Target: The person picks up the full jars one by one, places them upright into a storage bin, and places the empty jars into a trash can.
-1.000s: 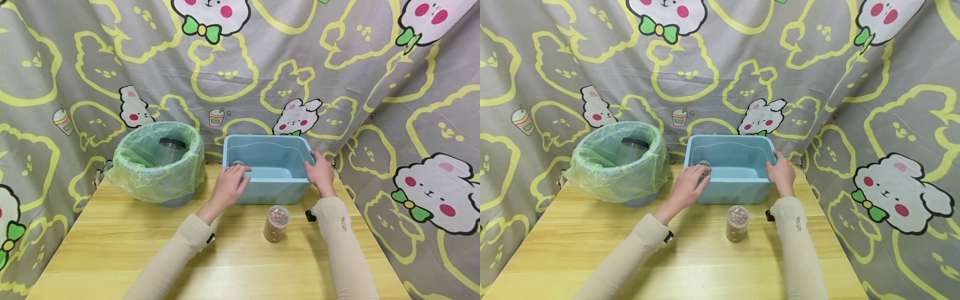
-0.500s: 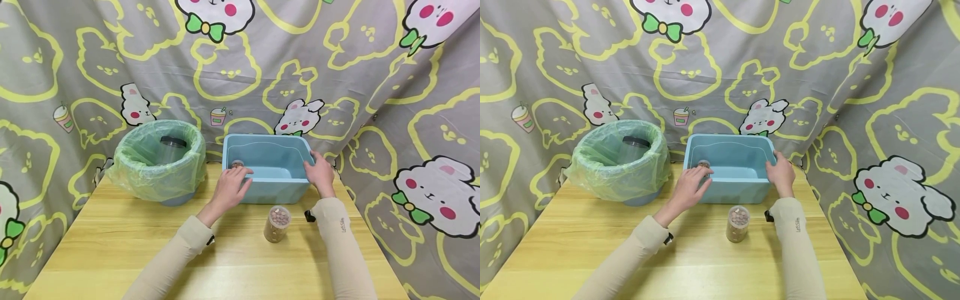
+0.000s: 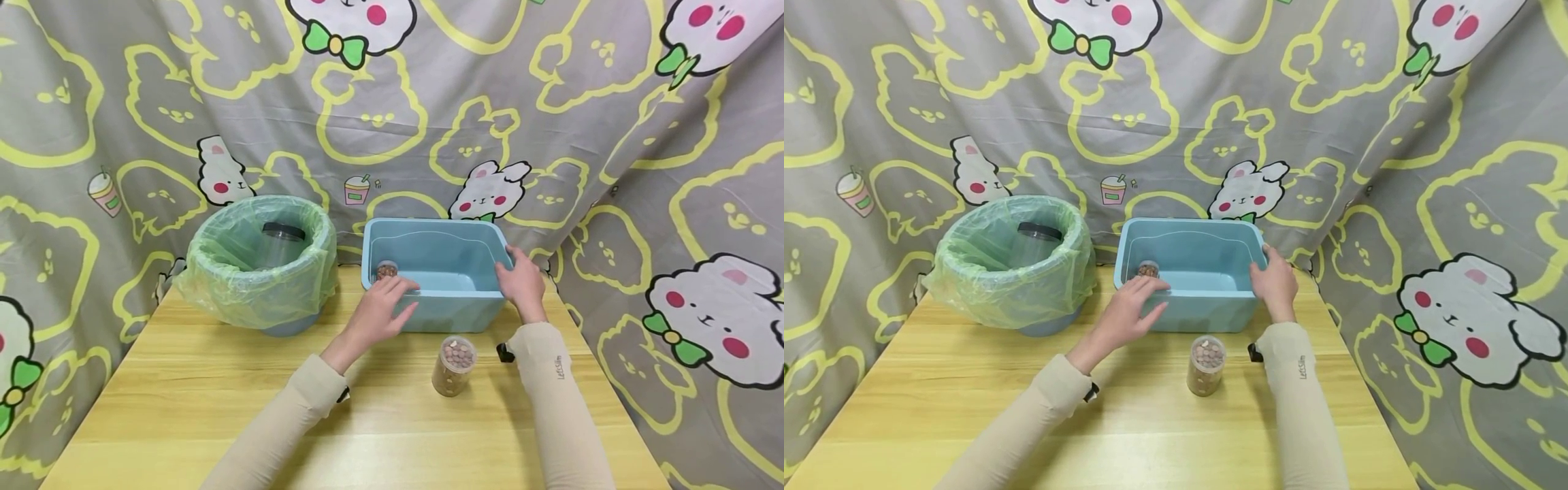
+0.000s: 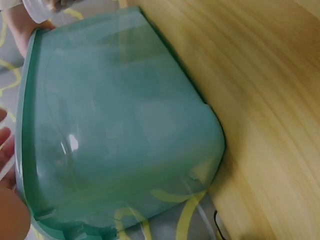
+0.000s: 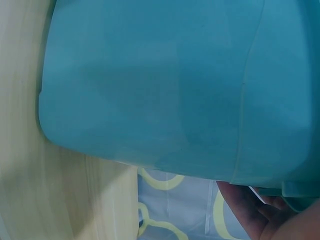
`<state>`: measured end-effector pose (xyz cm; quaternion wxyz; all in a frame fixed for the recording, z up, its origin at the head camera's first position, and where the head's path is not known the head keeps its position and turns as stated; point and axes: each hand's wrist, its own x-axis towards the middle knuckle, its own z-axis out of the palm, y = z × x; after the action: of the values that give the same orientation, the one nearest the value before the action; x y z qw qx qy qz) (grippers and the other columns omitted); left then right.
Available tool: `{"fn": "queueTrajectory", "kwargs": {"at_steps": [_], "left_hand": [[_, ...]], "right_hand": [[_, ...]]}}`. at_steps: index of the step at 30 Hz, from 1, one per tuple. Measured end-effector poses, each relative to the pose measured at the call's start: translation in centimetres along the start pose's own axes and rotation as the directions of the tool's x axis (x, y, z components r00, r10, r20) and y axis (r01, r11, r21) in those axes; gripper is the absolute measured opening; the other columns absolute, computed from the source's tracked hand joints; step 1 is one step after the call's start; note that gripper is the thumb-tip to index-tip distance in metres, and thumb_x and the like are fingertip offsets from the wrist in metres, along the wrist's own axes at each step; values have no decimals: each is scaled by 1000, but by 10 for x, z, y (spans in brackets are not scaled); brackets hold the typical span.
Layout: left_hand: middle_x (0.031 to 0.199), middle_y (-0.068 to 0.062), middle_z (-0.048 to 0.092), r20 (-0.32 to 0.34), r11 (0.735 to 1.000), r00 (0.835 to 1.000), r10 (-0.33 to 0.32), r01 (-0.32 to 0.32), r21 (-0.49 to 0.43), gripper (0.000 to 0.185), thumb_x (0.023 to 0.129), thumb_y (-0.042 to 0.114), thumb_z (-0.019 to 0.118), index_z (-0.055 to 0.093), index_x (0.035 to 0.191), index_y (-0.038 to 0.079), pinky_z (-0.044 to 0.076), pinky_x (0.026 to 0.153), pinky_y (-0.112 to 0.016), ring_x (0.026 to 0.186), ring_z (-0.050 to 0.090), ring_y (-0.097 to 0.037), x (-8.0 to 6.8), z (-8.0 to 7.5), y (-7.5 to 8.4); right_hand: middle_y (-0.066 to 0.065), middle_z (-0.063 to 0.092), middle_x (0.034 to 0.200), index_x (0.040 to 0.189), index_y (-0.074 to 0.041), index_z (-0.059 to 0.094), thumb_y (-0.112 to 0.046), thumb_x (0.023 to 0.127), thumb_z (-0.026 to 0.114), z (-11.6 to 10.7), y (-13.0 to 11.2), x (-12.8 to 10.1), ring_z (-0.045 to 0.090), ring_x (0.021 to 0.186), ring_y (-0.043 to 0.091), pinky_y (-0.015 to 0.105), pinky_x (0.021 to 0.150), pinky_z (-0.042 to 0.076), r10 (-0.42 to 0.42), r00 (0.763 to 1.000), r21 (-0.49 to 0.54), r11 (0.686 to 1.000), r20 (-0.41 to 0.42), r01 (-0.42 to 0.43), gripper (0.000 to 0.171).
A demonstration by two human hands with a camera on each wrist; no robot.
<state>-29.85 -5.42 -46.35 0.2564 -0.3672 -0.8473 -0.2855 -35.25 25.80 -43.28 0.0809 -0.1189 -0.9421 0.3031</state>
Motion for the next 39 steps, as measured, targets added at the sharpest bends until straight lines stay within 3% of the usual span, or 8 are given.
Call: {"fn": "queueTrajectory", "kwargs": {"at_steps": [3,8,14,22,26,30,34,39], "left_hand": [[122,-4,70,-5,998,998,61,-61,-23,33,94,22,74,68,124,10,50,110,-41,117,65,-22,-1,1,2],[122,-2,69,5,992,994,110,-110,-54,39,91,25,78,68,125,10,52,107,-34,116,64,-19,-2,3,6],[124,-2,69,58,988,987,152,-152,9,45,92,30,78,66,130,10,52,107,-32,116,64,-18,-1,5,13],[127,-2,68,107,989,984,145,-145,-8,50,92,32,77,64,135,9,51,108,-33,119,64,-19,-2,6,19],[131,-3,68,172,990,975,142,-140,-28,56,91,37,77,61,138,11,50,110,-34,121,64,-19,-4,10,23],[142,-3,63,308,994,945,107,-92,-63,68,93,48,73,53,148,14,45,117,-39,131,59,-21,-7,16,32],[156,-4,52,461,997,886,54,-20,-80,84,92,59,70,40,159,18,35,124,-45,145,50,-26,-10,24,43],[161,-6,46,546,997,838,23,18,-70,93,90,64,70,33,163,20,38,122,-48,146,48,-29,-13,36,54]], "right_hand": [[25,40,161,162,-14,35,-34,105,49,-1,0,0,45,138,52,67,103,41,1,1000,3,1000,3,-1,62],[25,40,162,163,-14,34,-34,105,49,-3,-1,0,45,138,52,67,104,41,7,1000,9,1000,13,-7,63],[25,40,162,163,-14,34,-34,105,49,-4,-2,0,45,139,52,67,103,42,3,1000,13,1000,15,-4,63],[25,40,161,162,-13,34,-33,105,49,-4,-2,0,46,138,51,66,103,43,-6,1000,18,1000,8,6,62],[25,40,161,162,-13,35,-33,105,49,-4,-1,-1,47,137,51,66,102,43,-6,1000,17,1000,6,6,62],[25,41,161,162,-13,35,-34,105,49,-4,-1,0,47,137,51,67,102,43,-4,1000,14,1000,6,3,62],[25,41,161,162,-13,36,-34,105,50,-4,-2,-1,47,137,52,67,102,44,-5,1000,15,1000,7,5,62],[25,43,160,161,-14,37,-34,105,51,-4,-2,-2,49,135,51,65,99,45,-4,1000,13,1000,2,4,62]]}}
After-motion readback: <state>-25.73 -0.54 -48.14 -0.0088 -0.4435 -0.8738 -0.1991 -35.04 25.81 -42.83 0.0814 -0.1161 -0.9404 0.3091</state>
